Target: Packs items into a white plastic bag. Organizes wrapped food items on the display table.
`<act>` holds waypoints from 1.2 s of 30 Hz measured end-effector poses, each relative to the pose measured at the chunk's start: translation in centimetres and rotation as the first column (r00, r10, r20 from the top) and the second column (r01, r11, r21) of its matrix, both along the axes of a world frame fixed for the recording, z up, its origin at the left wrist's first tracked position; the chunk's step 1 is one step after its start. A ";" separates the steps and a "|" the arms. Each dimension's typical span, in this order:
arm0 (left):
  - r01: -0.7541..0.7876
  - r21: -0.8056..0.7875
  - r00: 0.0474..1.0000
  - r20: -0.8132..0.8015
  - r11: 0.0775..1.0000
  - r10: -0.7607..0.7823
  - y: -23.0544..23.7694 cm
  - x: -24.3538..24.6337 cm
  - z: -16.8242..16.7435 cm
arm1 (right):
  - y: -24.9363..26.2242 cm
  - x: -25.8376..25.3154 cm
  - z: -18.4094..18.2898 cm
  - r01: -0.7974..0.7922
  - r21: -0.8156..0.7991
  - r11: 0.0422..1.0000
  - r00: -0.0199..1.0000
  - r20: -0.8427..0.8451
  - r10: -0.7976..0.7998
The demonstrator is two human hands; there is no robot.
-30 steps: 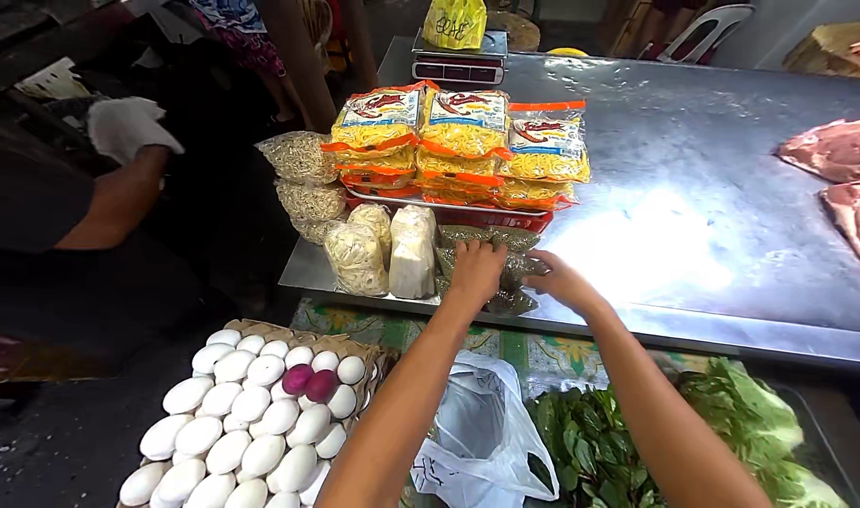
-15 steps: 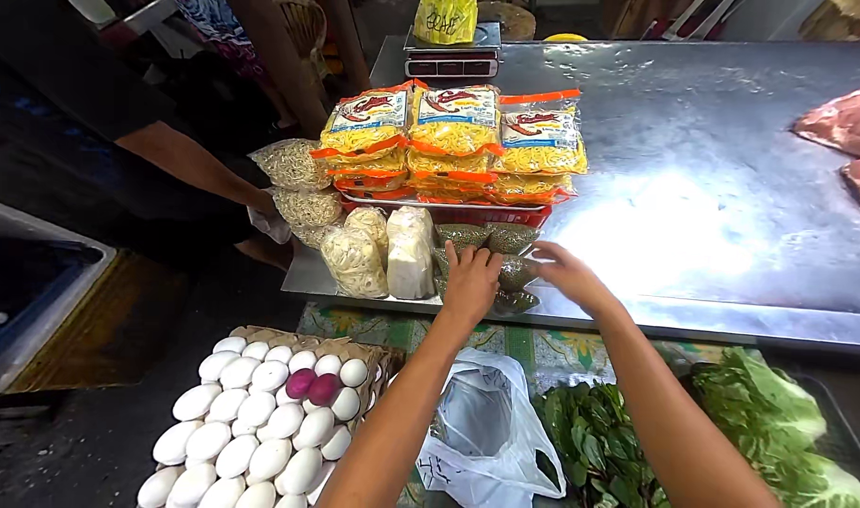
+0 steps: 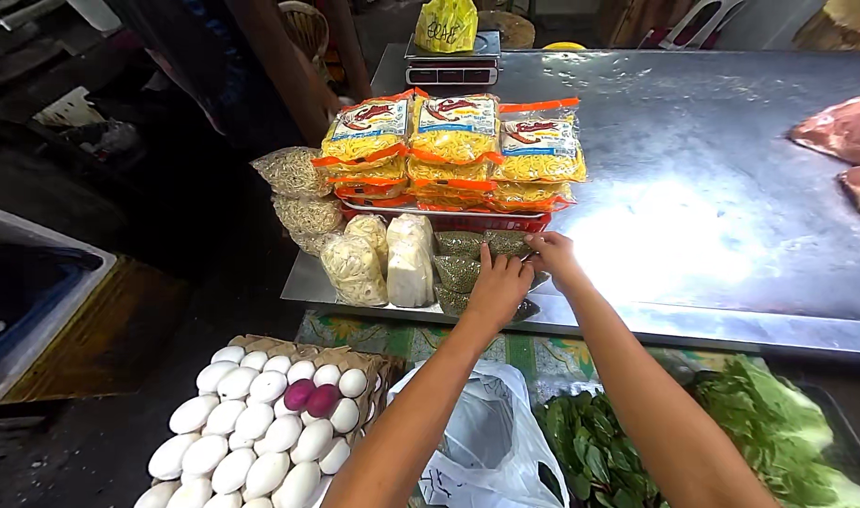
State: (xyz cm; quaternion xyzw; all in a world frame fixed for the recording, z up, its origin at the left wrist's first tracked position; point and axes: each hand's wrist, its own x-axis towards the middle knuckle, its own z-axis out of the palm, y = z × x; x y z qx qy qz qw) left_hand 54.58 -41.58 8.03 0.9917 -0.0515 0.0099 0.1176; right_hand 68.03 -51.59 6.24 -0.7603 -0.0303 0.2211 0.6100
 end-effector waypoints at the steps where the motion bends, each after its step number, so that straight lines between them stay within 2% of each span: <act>1: 0.004 0.011 0.999 0.049 1.000 -0.004 0.0 -0.3 -0.4 | -0.2 0.1 0.1 0.007 0.033 0.999 1.000 -0.018 -0.006; 3: 0.009 0.026 0.991 0.131 1.000 -0.012 0.2 -1.0 -1.3 | -0.7 0.0 0.2 0.012 0.094 0.995 1.000 -0.030 -0.009; 7: 0.015 0.046 0.998 0.057 0.999 -0.018 0.3 -2.6 -2.5 | -1.6 -0.2 -0.2 0.008 0.158 0.987 0.999 -0.049 0.000; 11: -0.009 0.132 0.971 0.237 0.991 -0.023 0.2 -3.2 -4.6 | -2.1 0.0 -1.3 -0.046 0.177 0.983 0.998 -0.026 0.052; 13: -0.018 0.153 0.964 0.265 0.988 -0.023 0.2 -3.2 -4.9 | -2.1 0.2 -1.4 -0.093 0.174 0.980 0.996 0.026 0.090; 15: -0.017 0.145 0.964 0.263 0.989 -0.022 0.3 -3.2 -4.9 | -2.1 0.1 -1.1 -0.134 0.106 0.985 0.990 0.052 0.129; 18: -0.009 0.135 0.968 0.251 0.991 -0.026 0.4 -3.2 -4.9 | -2.4 0.3 -0.6 -0.193 -0.099 0.976 0.970 0.132 0.205; 21: -0.004 0.110 0.969 0.245 0.994 -0.023 0.6 -2.9 -4.6 | -2.6 0.5 0.4 -0.203 -0.274 0.940 0.901 0.323 0.288; 23: 0.003 0.076 0.944 0.329 0.997 -0.028 0.8 -3.5 -4.0 | -3.4 -0.7 2.4 -0.180 -0.338 0.924 0.852 0.416 0.318; 24: 0.008 0.018 0.924 0.383 1.000 -0.014 0.6 -4.6 -3.5 | -4.3 -2.1 3.6 -0.182 -0.341 0.922 0.841 0.433 0.325; 26: 0.005 -0.197 0.891 0.446 0.980 0.085 0.4 -7.9 -1.8 | -6.9 -6.6 5.9 -0.232 -0.292 0.928 0.857 0.389 0.337; 27: -0.024 -0.342 0.898 0.405 0.939 0.171 0.3 -10.1 -1.4 | -8.0 -9.2 6.3 -0.287 -0.238 0.928 0.879 0.319 0.354; 28: -0.096 -0.500 0.924 0.278 0.860 0.264 -0.1 -12.6 -1.7 | -9.0 -11.8 5.8 -0.384 -0.207 0.900 0.887 0.188 0.422; 29: -0.213 -0.623 0.945 0.063 0.752 0.321 -0.8 -15.2 -2.8 | -9.6 -14.4 4.4 -0.520 -0.194 0.832 0.846 0.013 0.532; 30: -0.356 -0.652 0.932 -0.192 0.669 0.308 -1.5 -17.8 -4.4 | -9.5 -16.8 1.9 -0.649 -0.181 0.739 0.761 -0.138 0.634; 31: -0.463 -0.596 0.879 -0.405 0.657 0.252 -2.4 -20.2 -6.4 | -8.8 -19.1 -1.4 -0.752 -0.169 0.637 0.658 -0.250 0.710; 32: -0.515 -0.495 0.804 -0.562 0.700 0.194 -3.5 -22.5 -8.4 | -7.7 -21.3 -5.0 -0.823 -0.171 0.542 0.567 -0.324 0.758; 33: -0.526 -0.379 0.725 -0.668 0.761 0.169 -4.8 -24.8 -10.2 | -6.3 -23.3 -8.5 -0.853 -0.211 0.477 0.522 -0.355 0.776; 35: -0.557 -0.172 0.564 -0.796 0.813 0.218 -6.9 -28.3 -12.1 | -3.5 -26.3 -13.8 -0.829 -0.328 0.453 0.550 -0.327 0.769; 36: -0.610 -0.095 0.483 -0.831 0.786 0.275 -7.6 -29.5 -12.6 | -2.1 -27.3 -15.5 -0.788 -0.383 0.482 0.597 -0.282 0.751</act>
